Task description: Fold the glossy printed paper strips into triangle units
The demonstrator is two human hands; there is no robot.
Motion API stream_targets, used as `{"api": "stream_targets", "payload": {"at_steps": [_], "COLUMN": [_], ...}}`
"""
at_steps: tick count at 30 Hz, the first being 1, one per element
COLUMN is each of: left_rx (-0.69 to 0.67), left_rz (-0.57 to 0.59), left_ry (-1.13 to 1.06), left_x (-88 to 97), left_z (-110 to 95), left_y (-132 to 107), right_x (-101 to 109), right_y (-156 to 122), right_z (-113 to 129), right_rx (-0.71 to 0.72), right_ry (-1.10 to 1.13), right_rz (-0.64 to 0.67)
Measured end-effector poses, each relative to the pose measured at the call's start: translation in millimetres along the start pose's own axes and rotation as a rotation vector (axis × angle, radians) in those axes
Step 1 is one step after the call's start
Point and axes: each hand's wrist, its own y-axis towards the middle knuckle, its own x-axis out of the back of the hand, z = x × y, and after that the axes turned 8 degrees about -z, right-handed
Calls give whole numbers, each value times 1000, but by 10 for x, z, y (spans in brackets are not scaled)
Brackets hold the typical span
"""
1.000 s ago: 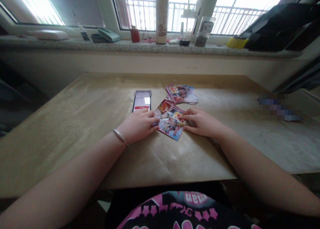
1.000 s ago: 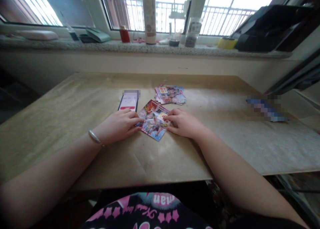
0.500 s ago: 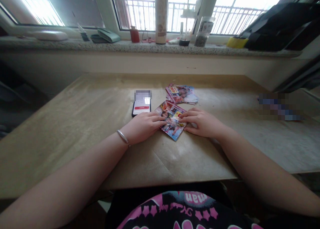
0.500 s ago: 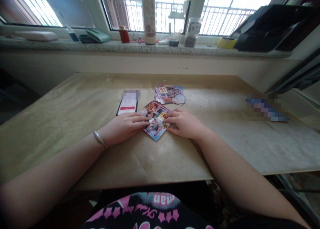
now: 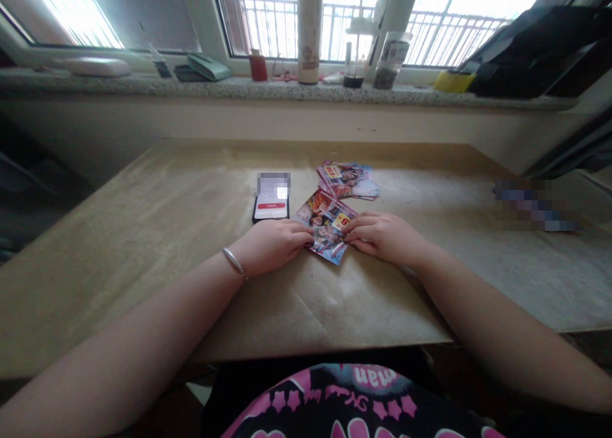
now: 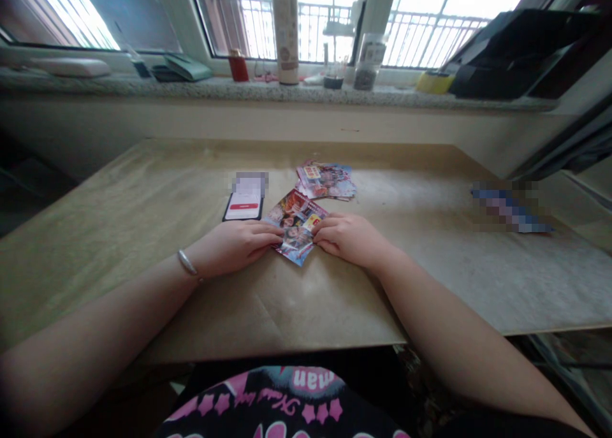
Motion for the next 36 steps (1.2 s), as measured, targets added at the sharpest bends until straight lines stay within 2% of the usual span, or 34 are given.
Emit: {"api": "stream_targets", "payload": {"at_steps": [5,10,15,27,36], "left_rx": [-20,-22,-32,-45,-92], "left_rz": [-2,-4,43,92,40], "left_ry": [-21,-29,-100,-156,-129], "left_x": [-7,20,38,127,49], "left_z": [-16,-57,-65,-102,-97], "left_y": [-13,-1,1,34,40], "right_x": [8,-10,-29,-125,-140], "right_y": [5,-14,-19,33,44], "right_z": [7,-62,-81,-29,2], "right_rx": [-91,-77,-83,-71,-70], "right_ry": [119,289,380,419,437], "right_rz": [19,-1,-1,-12,-11]}}
